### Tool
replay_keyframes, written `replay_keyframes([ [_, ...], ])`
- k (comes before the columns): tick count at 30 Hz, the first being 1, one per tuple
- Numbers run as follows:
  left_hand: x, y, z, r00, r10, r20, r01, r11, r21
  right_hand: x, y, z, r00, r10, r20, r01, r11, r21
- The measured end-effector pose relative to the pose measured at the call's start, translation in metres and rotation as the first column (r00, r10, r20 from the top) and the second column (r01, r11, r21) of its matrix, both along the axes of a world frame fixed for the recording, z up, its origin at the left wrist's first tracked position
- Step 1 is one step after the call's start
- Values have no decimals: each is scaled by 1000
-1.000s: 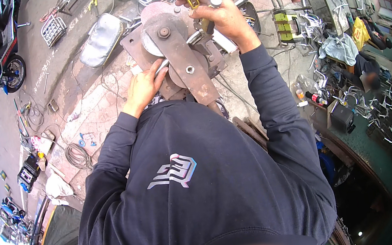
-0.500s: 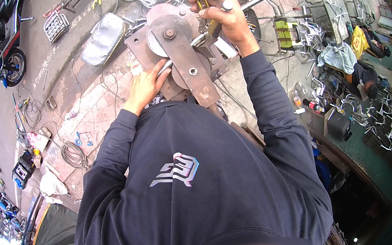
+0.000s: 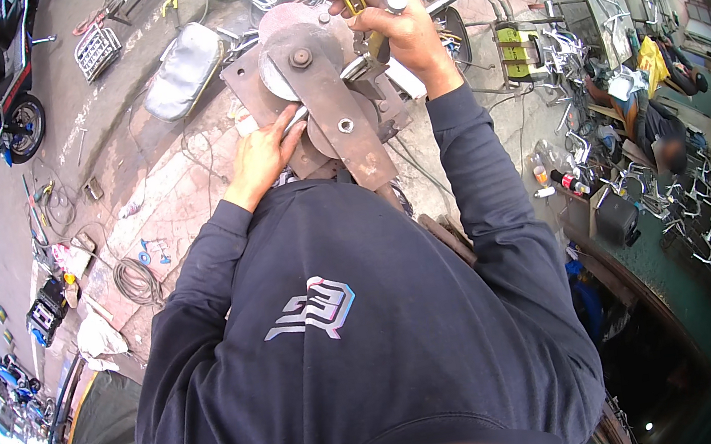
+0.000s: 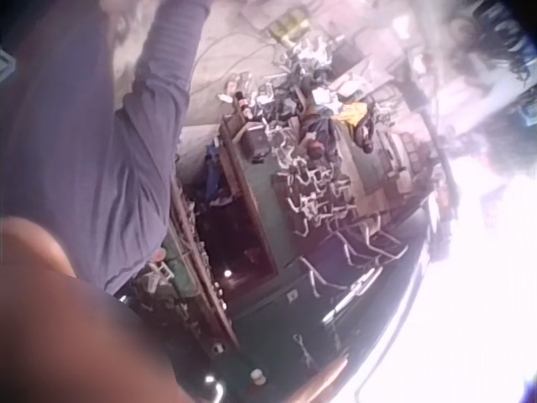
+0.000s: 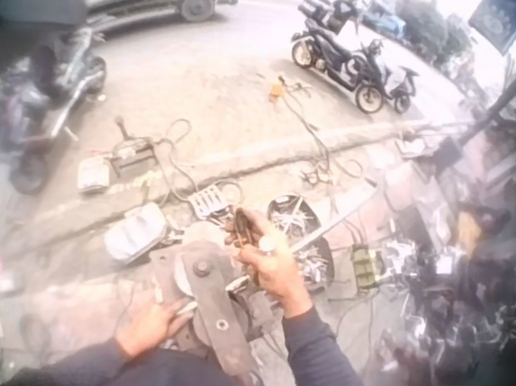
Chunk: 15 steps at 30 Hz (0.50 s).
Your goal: The person uses a manual pipe bender to bend a long metal rod into a curved shape. They measure the rod with a tape measure, position it in the bender, and apply force to the handle to create a bend. The person repeats this process to form additional bends in the rod.
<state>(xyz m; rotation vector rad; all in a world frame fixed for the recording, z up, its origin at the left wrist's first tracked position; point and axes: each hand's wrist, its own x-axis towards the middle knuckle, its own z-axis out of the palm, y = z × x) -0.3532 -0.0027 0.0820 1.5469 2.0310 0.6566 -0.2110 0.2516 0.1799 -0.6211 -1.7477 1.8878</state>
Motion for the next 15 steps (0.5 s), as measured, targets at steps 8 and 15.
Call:
replay_keyframes([
  [8, -1, 1, 1, 998, -17, -53, 16, 1000, -19, 2, 8, -12, 999, -23, 45, 15, 985, 172],
  [15, 0, 0, 2, 999, -10, -46, 9, 1000, -5, 1, 6, -16, 994, -105, -37, 110, 975, 194],
])
